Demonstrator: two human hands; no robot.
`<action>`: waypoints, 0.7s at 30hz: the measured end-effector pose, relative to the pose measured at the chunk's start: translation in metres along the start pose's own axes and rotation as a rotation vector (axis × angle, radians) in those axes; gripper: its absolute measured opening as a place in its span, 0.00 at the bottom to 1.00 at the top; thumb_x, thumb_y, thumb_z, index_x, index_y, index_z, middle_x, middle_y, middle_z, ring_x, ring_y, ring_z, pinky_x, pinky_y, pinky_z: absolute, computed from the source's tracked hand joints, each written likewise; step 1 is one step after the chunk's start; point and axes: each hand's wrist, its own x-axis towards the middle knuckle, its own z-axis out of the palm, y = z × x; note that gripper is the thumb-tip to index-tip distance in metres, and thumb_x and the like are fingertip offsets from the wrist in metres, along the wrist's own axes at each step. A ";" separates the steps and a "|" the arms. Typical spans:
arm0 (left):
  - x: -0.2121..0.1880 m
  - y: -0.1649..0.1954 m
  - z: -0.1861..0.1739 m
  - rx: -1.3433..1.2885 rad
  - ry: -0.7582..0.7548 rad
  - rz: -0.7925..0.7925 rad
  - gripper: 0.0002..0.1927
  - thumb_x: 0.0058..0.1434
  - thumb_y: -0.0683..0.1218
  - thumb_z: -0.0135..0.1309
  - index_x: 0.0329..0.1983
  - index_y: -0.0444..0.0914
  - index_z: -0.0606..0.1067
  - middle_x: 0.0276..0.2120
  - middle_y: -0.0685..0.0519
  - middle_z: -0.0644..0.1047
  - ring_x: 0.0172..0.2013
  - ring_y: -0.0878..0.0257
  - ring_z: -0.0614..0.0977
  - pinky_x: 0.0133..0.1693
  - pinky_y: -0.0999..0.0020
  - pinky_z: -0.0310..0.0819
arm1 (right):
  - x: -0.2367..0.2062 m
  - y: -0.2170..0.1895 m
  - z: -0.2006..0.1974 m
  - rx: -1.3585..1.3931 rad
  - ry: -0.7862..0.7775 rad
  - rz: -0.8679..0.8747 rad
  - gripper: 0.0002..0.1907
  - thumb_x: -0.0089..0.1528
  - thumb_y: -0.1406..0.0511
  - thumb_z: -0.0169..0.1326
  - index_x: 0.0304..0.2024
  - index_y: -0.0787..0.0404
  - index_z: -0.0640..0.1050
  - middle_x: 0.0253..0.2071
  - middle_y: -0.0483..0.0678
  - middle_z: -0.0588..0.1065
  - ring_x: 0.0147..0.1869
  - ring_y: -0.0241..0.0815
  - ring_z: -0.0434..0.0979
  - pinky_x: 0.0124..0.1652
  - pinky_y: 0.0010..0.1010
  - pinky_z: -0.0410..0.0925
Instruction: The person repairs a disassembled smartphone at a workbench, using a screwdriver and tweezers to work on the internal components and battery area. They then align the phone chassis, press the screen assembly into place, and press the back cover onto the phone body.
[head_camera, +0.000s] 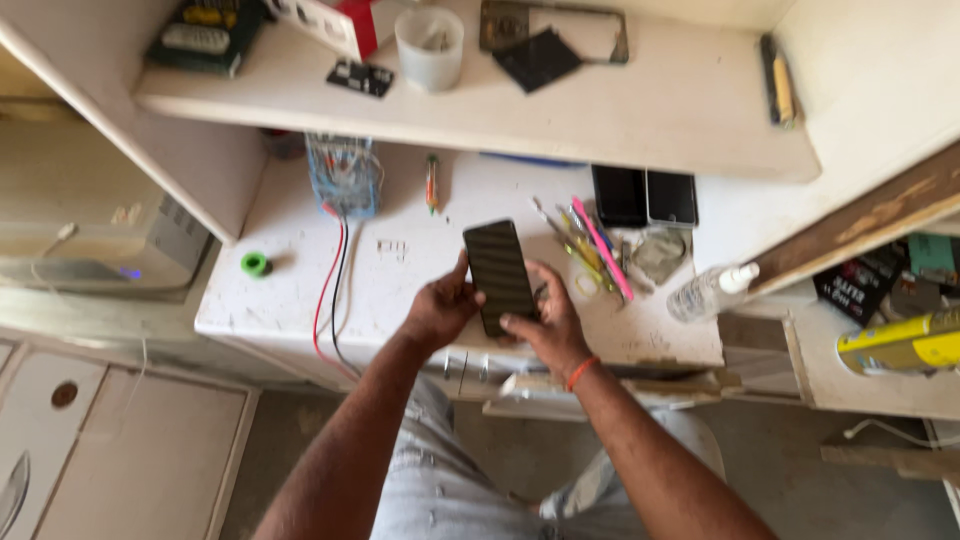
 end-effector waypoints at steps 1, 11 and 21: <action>0.002 0.001 0.000 0.029 0.002 -0.007 0.41 0.65 0.42 0.55 0.79 0.41 0.51 0.42 0.54 0.82 0.42 0.71 0.78 0.51 0.75 0.73 | 0.001 0.001 -0.001 0.011 -0.005 -0.015 0.45 0.56 0.78 0.57 0.71 0.51 0.55 0.45 0.53 0.79 0.45 0.41 0.82 0.38 0.38 0.81; -0.003 0.014 -0.001 0.267 0.002 -0.131 0.41 0.66 0.43 0.55 0.79 0.42 0.50 0.38 0.54 0.82 0.39 0.70 0.78 0.49 0.75 0.74 | 0.001 0.004 -0.002 0.016 0.014 -0.017 0.39 0.61 0.72 0.58 0.71 0.52 0.55 0.43 0.54 0.78 0.44 0.41 0.82 0.38 0.40 0.82; -0.003 0.010 0.004 0.061 0.001 -0.155 0.41 0.65 0.41 0.55 0.78 0.40 0.50 0.42 0.56 0.82 0.42 0.71 0.79 0.50 0.74 0.75 | -0.003 0.006 -0.001 0.008 0.046 -0.031 0.40 0.61 0.70 0.58 0.71 0.53 0.53 0.46 0.55 0.78 0.45 0.41 0.82 0.39 0.39 0.81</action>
